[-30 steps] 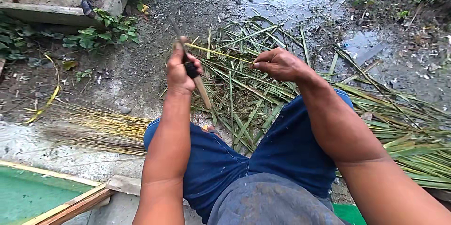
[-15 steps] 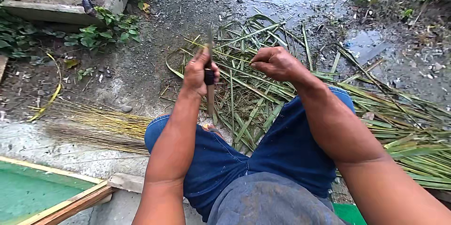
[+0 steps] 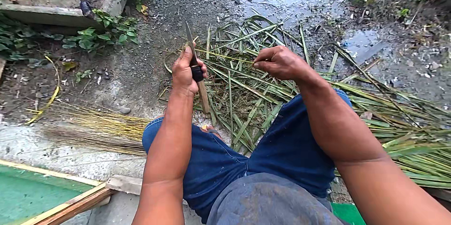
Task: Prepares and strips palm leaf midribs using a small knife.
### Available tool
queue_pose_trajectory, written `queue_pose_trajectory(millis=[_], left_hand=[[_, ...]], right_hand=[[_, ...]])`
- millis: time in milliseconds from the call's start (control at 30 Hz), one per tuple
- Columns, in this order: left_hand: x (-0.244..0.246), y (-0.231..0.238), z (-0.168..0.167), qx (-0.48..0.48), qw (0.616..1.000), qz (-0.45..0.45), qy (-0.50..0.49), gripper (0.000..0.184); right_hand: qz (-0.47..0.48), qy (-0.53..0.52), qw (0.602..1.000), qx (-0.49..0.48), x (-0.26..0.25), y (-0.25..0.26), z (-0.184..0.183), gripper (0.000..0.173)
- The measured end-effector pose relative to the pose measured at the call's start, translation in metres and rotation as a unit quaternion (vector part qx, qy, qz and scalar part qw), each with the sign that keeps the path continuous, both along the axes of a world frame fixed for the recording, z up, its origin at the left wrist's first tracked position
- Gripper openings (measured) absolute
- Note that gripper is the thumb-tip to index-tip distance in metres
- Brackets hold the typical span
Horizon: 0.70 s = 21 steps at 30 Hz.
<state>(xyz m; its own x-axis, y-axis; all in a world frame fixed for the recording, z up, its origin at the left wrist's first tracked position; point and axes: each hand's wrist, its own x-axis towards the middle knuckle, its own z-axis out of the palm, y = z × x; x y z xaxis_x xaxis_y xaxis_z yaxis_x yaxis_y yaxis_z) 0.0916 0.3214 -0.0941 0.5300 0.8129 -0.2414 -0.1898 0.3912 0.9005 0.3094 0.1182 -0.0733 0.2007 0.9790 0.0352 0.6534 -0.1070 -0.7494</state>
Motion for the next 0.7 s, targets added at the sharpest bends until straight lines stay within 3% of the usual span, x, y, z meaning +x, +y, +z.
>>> queue_pose_trajectory(millis=[133,233,367,467,600,700], left_hand=[[-0.008,0.013,0.008,0.01,0.998,0.063,0.015,0.038],[0.001,-0.026,0.007,0.059,0.995,-0.072,0.044,0.036],[0.024,-0.079,-0.004,0.054,0.97,-0.225,0.077,0.033],[0.026,-0.07,-0.006,0.027,0.977,-0.204,0.062,0.033],[0.016,-0.037,0.001,-0.001,0.994,-0.104,0.013,0.035],[0.017,-0.047,0.003,0.005,0.992,-0.122,0.023,0.035]], right_hand=[[-0.06,-0.001,0.998,-0.032,0.008,-0.008,0.004,0.02],[-0.084,-0.004,0.996,-0.042,0.001,0.0,-0.001,0.02],[-0.061,0.007,0.998,-0.023,-0.018,0.012,-0.004,0.018],[-0.023,0.032,0.999,-0.007,-0.022,0.012,-0.002,0.019],[-0.002,0.046,0.999,-0.012,-0.014,0.008,0.0,0.021],[0.002,0.033,0.999,-0.008,-0.012,0.008,-0.001,0.02]])
